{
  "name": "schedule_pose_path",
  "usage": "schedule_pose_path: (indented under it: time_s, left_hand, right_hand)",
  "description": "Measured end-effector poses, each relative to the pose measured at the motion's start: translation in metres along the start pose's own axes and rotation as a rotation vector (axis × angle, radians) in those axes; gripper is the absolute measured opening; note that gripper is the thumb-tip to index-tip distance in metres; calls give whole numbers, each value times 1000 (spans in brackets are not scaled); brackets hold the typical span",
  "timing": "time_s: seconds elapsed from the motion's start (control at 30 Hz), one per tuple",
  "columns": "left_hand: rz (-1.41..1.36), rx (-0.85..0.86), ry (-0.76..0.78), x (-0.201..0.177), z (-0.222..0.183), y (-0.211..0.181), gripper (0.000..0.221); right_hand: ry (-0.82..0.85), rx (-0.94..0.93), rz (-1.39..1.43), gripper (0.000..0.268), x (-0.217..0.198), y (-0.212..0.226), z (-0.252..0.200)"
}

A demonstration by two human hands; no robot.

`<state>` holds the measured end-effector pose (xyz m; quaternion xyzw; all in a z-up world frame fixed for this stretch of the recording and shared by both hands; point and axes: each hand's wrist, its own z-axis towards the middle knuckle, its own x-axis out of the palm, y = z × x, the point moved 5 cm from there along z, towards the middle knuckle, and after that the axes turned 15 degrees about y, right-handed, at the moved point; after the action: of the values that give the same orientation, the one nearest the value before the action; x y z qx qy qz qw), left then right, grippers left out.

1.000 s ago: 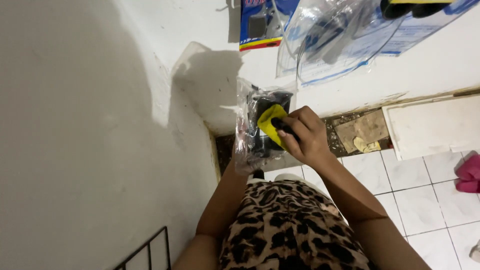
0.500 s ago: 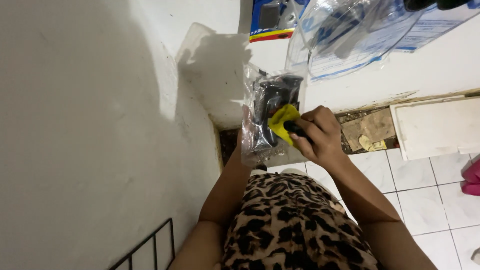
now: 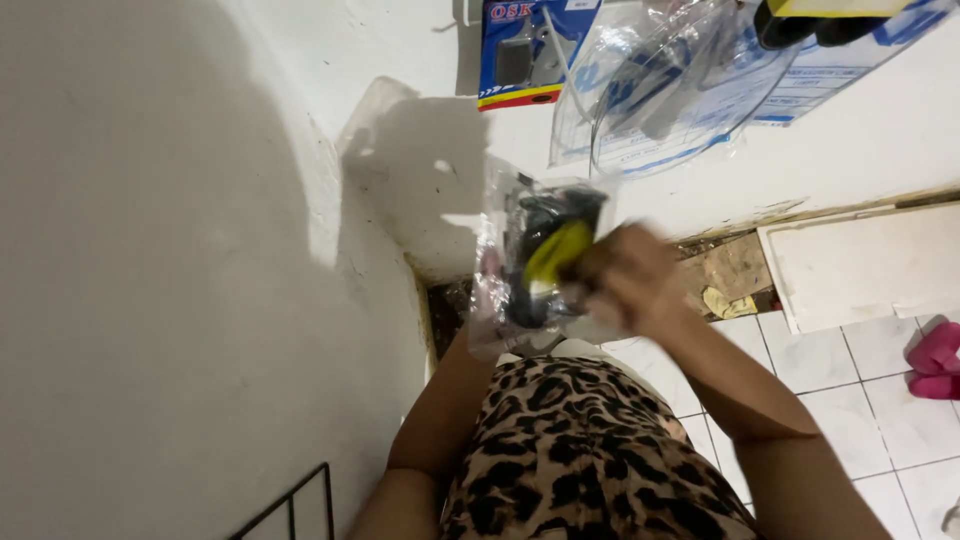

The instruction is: The person wipes down a pair of black motorcycle handle grips that are inside a plastic bag using a yellow cloth.

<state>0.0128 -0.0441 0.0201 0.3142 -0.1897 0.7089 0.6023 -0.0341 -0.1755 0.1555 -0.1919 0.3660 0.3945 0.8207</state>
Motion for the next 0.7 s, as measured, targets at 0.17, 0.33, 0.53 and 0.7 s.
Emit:
schedule_pose_path:
  time_s: [0.17, 0.33, 0.53, 0.7]
  left_hand:
    - [11, 133, 295, -319, -138, 16, 93]
    - [-155, 515, 838, -201, -65, 0, 70]
    - [-337, 970, 1495, -78, -12, -3, 104]
    - [-335, 610, 1013, -120, -89, -36, 87]
  right_hand:
    - [53, -38, 18, 38, 32, 36, -11]
    - [55, -16, 27, 40, 38, 37, -19]
    - [50, -7, 30, 42, 45, 34, -21]
    - [-34, 98, -88, 48, 32, -25, -61]
